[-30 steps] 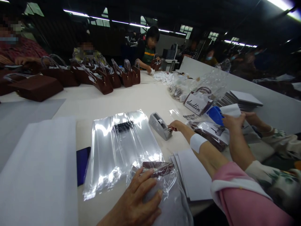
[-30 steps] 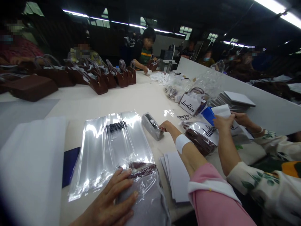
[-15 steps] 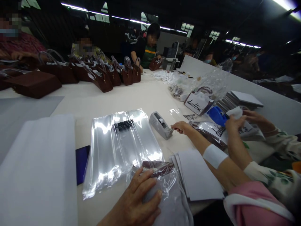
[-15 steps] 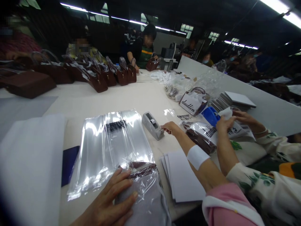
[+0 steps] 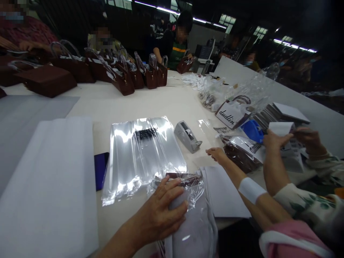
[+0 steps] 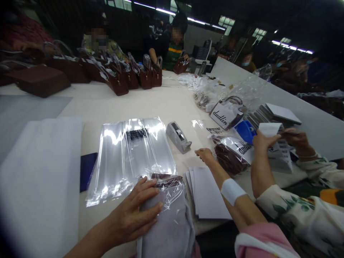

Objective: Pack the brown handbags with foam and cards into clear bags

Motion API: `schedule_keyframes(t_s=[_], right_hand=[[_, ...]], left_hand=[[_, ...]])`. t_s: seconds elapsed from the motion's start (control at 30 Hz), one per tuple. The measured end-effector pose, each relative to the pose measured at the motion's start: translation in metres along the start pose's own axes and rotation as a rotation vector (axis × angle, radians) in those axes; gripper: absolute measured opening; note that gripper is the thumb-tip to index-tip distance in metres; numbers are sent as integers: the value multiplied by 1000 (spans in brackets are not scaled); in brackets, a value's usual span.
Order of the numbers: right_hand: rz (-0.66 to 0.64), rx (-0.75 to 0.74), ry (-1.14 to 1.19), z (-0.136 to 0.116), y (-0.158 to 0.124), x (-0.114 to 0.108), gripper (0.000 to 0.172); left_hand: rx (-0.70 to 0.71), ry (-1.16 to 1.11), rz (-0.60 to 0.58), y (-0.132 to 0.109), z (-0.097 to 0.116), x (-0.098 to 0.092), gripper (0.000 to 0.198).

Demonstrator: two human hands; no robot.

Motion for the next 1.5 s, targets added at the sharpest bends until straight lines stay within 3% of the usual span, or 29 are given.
schedule_keyframes(t_s=[0.13, 0.23, 0.3, 0.4, 0.67, 1.0, 1.27, 1.5], right_hand=[[-129, -140, 152, -57, -60, -8, 21], [-437, -184, 326, -103, -124, 23, 23], [-552, -149, 378, -118, -159, 42, 23], [-611, -106, 383, -120, -186, 64, 23], [-471, -40, 327, -94, -191, 78, 29], [-416, -13, 317, -93, -203, 79, 15], [-307, 79, 429, -82, -213, 72, 37], [-277, 135, 365, -69, -206, 75, 31]], left_hand=[[-5, 6, 26, 0, 1, -2, 23], [20, -23, 50, -1, 1, -3, 24], [40, -30, 50, -4, 1, -2, 25], [72, -16, 45, -9, 0, 2, 27], [135, 12, 66, -12, 5, 2, 26], [177, 80, 38, -10, 6, 9, 22], [178, 74, 27, -6, 7, 12, 20], [142, 95, -50, -6, 9, 20, 31]])
Point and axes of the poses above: each hand's wrist, its own y-axis towards the middle knuckle, its own x-axis out of the palm, z = x × y, the point moved 9 cm from there along y, towards the middle knuckle, and after that the axes turned 11 degrees about -x, right-handed, at the moved point
